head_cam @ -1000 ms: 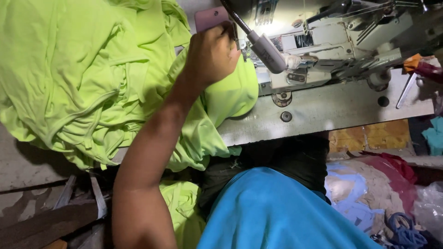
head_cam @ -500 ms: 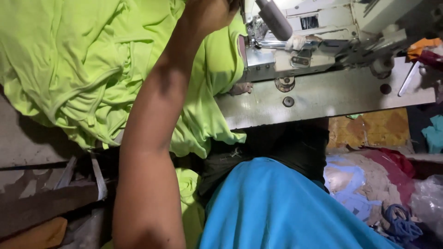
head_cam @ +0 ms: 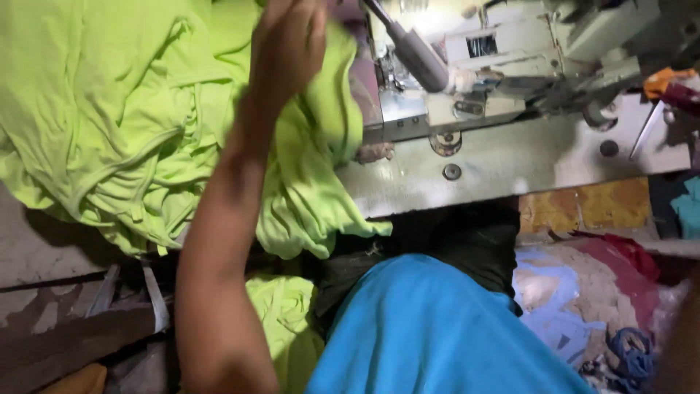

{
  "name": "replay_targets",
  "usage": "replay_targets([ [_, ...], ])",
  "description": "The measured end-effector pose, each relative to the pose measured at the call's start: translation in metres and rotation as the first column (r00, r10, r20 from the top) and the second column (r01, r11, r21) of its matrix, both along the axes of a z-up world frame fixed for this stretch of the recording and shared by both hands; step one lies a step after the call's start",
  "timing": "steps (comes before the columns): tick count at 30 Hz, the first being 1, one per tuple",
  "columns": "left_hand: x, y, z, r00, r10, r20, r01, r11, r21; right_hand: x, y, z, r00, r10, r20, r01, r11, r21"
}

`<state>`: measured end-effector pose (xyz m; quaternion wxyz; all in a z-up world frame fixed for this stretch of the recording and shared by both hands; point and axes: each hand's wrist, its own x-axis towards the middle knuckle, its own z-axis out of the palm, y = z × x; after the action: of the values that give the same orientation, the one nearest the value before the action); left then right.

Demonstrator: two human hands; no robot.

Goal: The person is trimming excess threads from neon green fabric pieces using a small hand tool and organizing them on a sewing machine table.

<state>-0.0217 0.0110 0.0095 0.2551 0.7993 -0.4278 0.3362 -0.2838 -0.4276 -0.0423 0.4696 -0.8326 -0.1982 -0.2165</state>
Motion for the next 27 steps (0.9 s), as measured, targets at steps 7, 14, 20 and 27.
replay_targets([
  [7, -0.082, 0.017, 0.023, 0.897, -0.082, -0.435, 0.026, 0.991, -0.132, 0.041, 0.090, 0.029, 0.992, 0.122, -0.036, -0.120, 0.992, 0.043],
  [14, -0.090, 0.016, 0.020, 0.943, -0.112, -0.314, 0.076, 0.989, -0.125, 0.085, 0.215, 0.079, 0.996, -0.078, -0.044, 0.063, 0.958, -0.281],
  [20, -0.093, 0.016, 0.021, 0.956, -0.206, -0.211, 0.144, 0.950, -0.277, 0.108, 0.247, 0.090, 0.947, -0.086, 0.310, 0.240, 0.830, -0.504],
  [27, -0.102, 0.012, 0.039, 0.943, -0.241, -0.229, 0.162, 0.935, -0.316, 0.117, 0.261, 0.097, 0.920, -0.095, 0.381, 0.306, 0.783, -0.542],
])
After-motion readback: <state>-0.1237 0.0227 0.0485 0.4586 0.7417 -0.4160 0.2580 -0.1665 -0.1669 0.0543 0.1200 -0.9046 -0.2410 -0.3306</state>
